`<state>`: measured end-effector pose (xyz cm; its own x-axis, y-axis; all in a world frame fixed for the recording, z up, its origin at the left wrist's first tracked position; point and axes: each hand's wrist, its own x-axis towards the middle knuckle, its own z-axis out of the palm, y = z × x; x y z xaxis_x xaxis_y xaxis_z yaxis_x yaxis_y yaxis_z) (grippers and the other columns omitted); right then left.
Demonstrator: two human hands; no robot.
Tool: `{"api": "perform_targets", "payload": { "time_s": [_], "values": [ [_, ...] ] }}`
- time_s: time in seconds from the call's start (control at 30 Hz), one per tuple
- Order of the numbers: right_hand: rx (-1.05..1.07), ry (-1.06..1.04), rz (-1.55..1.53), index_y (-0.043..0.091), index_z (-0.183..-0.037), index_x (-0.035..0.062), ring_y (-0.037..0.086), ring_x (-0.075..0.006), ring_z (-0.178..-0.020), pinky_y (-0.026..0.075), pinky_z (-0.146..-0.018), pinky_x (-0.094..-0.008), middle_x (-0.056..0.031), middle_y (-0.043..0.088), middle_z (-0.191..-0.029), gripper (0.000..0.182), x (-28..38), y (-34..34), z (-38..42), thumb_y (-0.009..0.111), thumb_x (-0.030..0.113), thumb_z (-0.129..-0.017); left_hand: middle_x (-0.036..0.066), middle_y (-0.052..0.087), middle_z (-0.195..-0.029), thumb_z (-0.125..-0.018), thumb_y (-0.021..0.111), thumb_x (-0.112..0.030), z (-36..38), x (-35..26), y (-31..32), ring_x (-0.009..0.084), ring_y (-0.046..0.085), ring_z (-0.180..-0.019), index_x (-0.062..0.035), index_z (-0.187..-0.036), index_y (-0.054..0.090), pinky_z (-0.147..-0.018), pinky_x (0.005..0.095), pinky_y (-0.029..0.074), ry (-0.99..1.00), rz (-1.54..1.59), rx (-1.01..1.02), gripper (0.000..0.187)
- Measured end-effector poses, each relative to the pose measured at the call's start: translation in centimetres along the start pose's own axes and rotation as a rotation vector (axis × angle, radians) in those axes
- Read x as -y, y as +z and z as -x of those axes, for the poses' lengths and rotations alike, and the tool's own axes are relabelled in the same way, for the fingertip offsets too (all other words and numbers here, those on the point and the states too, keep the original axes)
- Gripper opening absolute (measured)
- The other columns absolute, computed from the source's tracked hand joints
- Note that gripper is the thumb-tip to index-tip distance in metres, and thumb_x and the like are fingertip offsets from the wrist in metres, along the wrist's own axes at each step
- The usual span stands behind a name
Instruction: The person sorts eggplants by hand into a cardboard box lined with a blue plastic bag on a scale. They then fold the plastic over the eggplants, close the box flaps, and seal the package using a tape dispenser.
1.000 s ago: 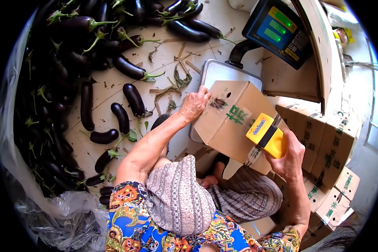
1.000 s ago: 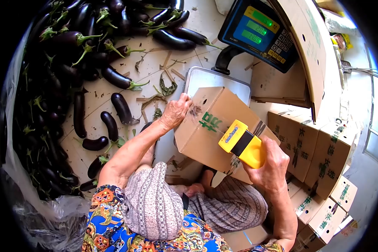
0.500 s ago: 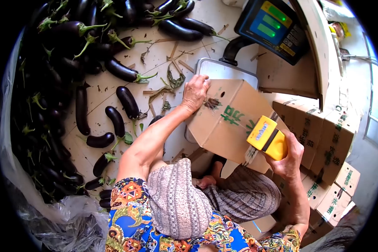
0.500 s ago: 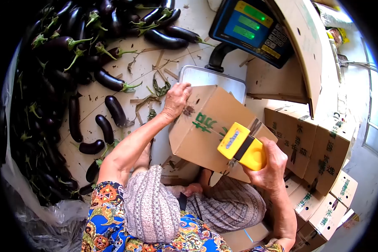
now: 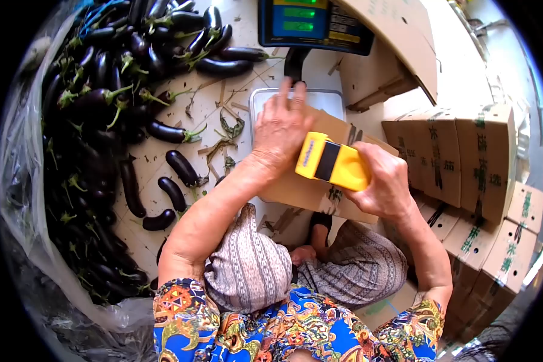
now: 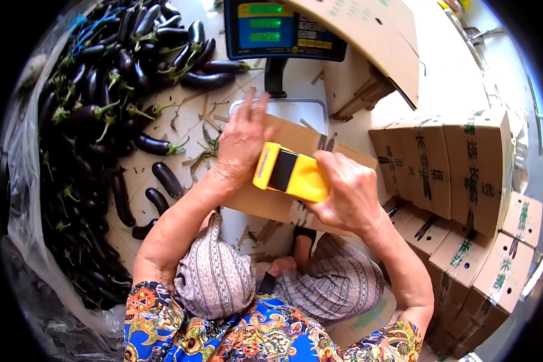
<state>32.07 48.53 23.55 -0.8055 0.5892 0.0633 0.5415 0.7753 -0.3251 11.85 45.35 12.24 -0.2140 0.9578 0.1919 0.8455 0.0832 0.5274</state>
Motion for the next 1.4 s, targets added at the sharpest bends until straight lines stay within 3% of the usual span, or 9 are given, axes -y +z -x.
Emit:
{"api": "perform_targets", "payload": {
  "time_s": [0.1,0.17,0.2,0.3,0.47,0.97,1.03,1.1,1.4],
  "values": [
    [0.080,0.007,-0.020,0.052,-0.105,0.0037,0.067,-0.0338,-0.077,0.055,-0.065,-0.0422,-0.0170,0.064,-0.085,0.050,-0.4,-0.8,-0.5,0.077,0.025,-0.067,0.026,0.037,-0.148,-0.093,0.062,-0.036,-0.5,0.4,-0.8,0.0458,0.053,-0.118,-0.0048,-0.142,0.040,-0.098,0.0494,0.047,-0.092,0.102,0.100,0.062],
    [0.100,0.028,-0.048,0.052,-0.105,0.0034,0.067,-0.0357,-0.076,0.055,-0.066,-0.0437,-0.0183,0.063,-0.086,0.047,-0.4,-1.4,0.1,0.076,0.023,-0.069,0.026,0.035,-0.149,-0.094,0.059,-0.036,-0.2,4.4,2.2,0.0459,0.050,-0.124,-0.0052,-0.144,0.039,-0.102,0.0475,0.045,0.282,-0.263,-0.056,0.062],
    [0.113,0.030,-0.034,0.052,-0.106,0.0033,0.066,-0.0361,-0.076,0.055,-0.066,-0.0441,-0.0182,0.062,-0.086,0.047,-0.3,-1.6,0.5,0.076,0.022,-0.069,0.025,0.036,-0.149,-0.096,0.056,-0.038,-0.5,1.1,-0.1,0.0455,0.046,-0.130,-0.0070,-0.147,0.037,-0.106,0.0468,0.043,-0.161,0.213,-0.023,0.063],
    [0.137,0.050,0.015,0.052,-0.110,0.0046,0.066,-0.0362,-0.075,0.056,-0.066,-0.0436,-0.0169,0.061,-0.085,0.051,-1.2,-2.7,2.9,0.076,0.017,-0.066,0.026,0.042,-0.144,-0.098,0.050,-0.047,-0.7,0.6,-0.8,0.0446,0.049,-0.128,-0.0084,-0.149,0.035,-0.103,0.0496,0.043,-0.208,0.165,0.125,0.066],
    [0.111,0.171,0.028,0.052,-0.113,0.0060,0.066,-0.0328,-0.081,0.056,-0.070,-0.0415,-0.0144,0.062,-0.087,0.057,-7.4,-6.5,11.2,0.081,0.017,-0.065,0.025,0.049,-0.136,-0.098,0.047,-0.051,-0.9,0.6,-0.8,0.0453,0.058,-0.113,-0.0080,-0.147,0.037,-0.095,0.0527,0.048,-0.174,0.035,0.149,0.066],
    [-0.141,0.227,-0.330,0.051,-0.111,0.0026,0.068,-0.0352,-0.079,0.058,-0.070,-0.0399,-0.0156,0.063,-0.087,0.055,-13.4,4.1,19.4,0.084,0.020,-0.070,0.023,0.060,-0.119,-0.099,0.047,-0.050,-1.2,2.0,-0.6,0.0424,0.060,-0.107,-0.0065,-0.144,0.043,-0.091,0.0477,0.049,-0.067,0.044,0.108,0.062],
    [-0.134,0.223,-0.358,0.047,-0.127,0.0062,0.071,-0.0330,-0.078,0.058,-0.068,-0.0380,-0.0156,0.066,-0.090,0.069,-11.9,6.1,20.0,0.084,0.012,-0.069,0.021,0.066,-0.107,-0.099,0.051,-0.044,-1.4,1.9,-1.4,0.0412,0.063,-0.099,-0.0061,-0.142,0.046,-0.088,0.0452,0.050,-0.065,0.036,0.110,0.057],
    [-0.191,0.188,-0.365,0.016,-0.153,0.0213,0.070,-0.0367,-0.080,0.059,-0.070,-0.0406,-0.0172,0.067,-0.098,0.107,-10.5,9.2,20.5,0.085,0.019,-0.071,0.021,0.066,-0.109,-0.100,0.048,-0.045,-1.4,2.3,-2.0,0.0415,0.064,-0.098,-0.0080,-0.141,0.047,-0.086,0.0459,0.051,-0.076,-0.005,0.117,0.056],
    [-0.249,0.255,-0.518,0.050,-0.121,0.0046,0.071,-0.0330,-0.085,0.058,-0.072,-0.0384,-0.0163,0.069,-0.100,0.061,-11.8,12.5,20.9,0.085,0.025,-0.076,0.022,0.068,-0.109,-0.100,0.047,-0.048,-2.1,2.0,-2.4,0.0423,0.065,-0.099,-0.0115,-0.142,0.045,-0.086,0.0470,0.052,-0.080,-0.106,0.192,0.056]
  ]
}}
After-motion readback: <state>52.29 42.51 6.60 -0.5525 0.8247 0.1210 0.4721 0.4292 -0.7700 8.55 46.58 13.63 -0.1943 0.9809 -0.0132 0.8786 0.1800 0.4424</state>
